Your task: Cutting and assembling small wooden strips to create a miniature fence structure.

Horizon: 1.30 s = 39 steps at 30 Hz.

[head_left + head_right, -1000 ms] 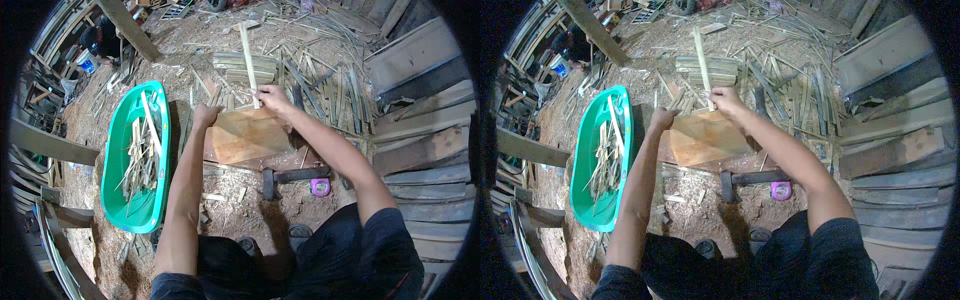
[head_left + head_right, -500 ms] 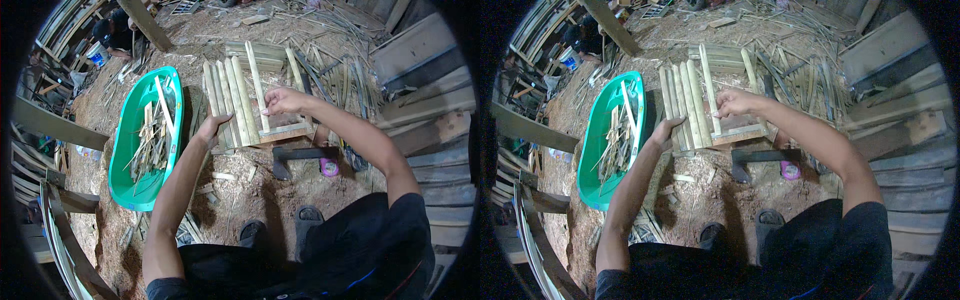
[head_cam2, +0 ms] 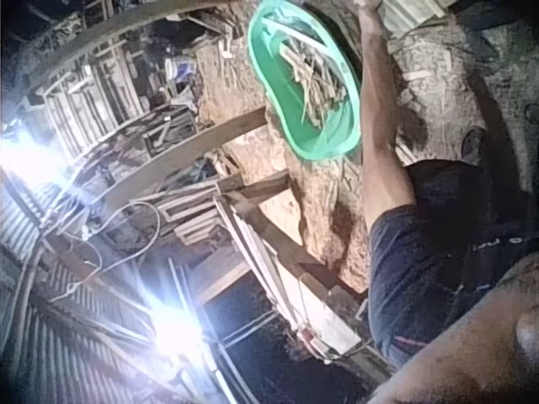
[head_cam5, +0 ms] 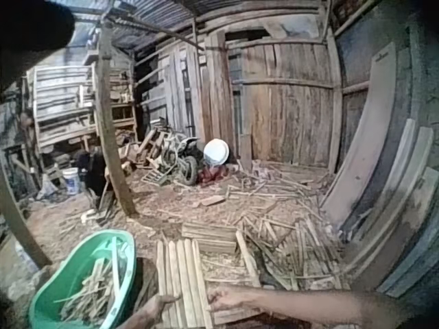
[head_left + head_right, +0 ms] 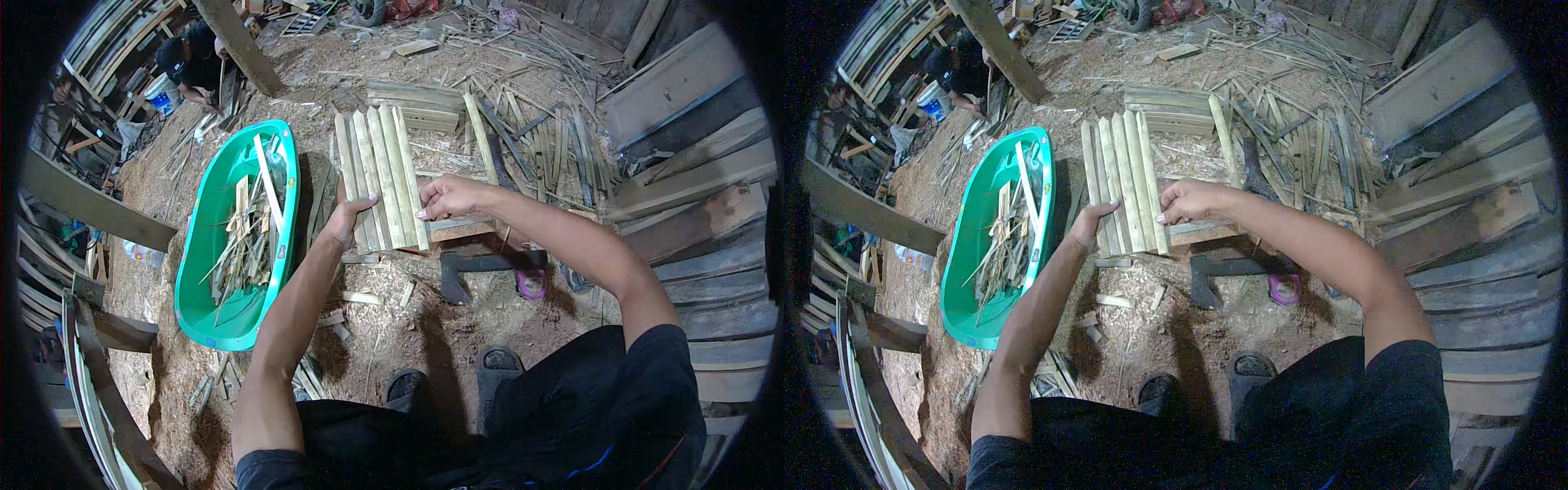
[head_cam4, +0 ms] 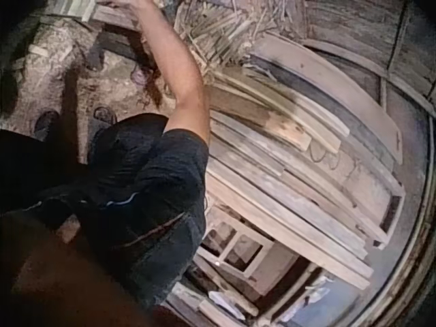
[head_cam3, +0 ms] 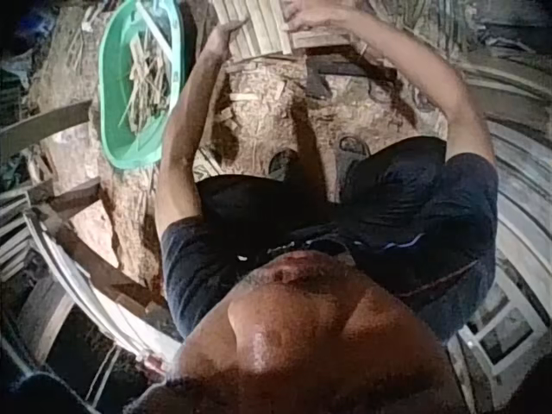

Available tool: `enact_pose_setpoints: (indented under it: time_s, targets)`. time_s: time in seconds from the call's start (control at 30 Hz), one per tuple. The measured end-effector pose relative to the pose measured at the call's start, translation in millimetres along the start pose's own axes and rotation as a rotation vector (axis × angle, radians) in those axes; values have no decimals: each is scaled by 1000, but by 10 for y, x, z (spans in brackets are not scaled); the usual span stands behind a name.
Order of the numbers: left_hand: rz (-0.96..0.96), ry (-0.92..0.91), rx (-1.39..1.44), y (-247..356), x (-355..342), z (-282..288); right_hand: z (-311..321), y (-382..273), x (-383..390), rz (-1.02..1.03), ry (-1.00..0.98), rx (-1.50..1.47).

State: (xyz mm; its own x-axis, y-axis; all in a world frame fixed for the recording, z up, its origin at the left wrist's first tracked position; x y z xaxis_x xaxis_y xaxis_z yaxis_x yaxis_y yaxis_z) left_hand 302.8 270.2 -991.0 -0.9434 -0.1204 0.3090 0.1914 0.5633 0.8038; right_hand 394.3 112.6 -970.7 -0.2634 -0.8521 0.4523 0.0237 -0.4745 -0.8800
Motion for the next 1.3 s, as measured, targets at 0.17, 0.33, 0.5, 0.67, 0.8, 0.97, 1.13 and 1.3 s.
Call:
enact_pose_setpoints:
  time_s: [0.17, 0.33, 0.5, 0.67, 0.8, 0.97, 1.13, 1.3]
  targets:
    - [-33, -40, -103, -46, -16, 16, -36, -112, 137, -60, -37, -12]
    - [36, -74, -2, -100, -55, 35, -60, -71, 93, 3, -40, -32]
    - [-36, -66, -6, -61, -80, 12, 18, -31, 85, -29, 0, -66]
    - [2, -83, 5, -58, -96, 26, 11, -85, 61, -16, 2, -20]
    - [3, -64, -20, -66, -130, 46, 30, -76, 73, -24, 10, -8]
    - [-28, -61, -42, -72, -154, 113, 19, -86, 88, -17, 20, -33]
    - [-43, -71, -65, -91, -148, 146, -3, -121, 83, 17, 15, -23]
    - [3, -57, -34, -73, -44, 12, -41, -96, 130, -5, 45, -45]
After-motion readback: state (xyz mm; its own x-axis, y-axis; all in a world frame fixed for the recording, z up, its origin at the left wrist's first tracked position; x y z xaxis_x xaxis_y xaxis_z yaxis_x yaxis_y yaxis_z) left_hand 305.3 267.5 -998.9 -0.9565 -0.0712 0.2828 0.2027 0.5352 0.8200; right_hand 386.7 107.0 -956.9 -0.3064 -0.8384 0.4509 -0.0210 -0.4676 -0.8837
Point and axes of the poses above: each hand's wrist, its own x-axis away from the middle knuckle, its own z-axis out of the back of the hand, y = z × x, the point moved 8 cm from there along -x, towards the middle knuckle, and after that the axes turned 2 degrees about -z, right-handed, at the moved point
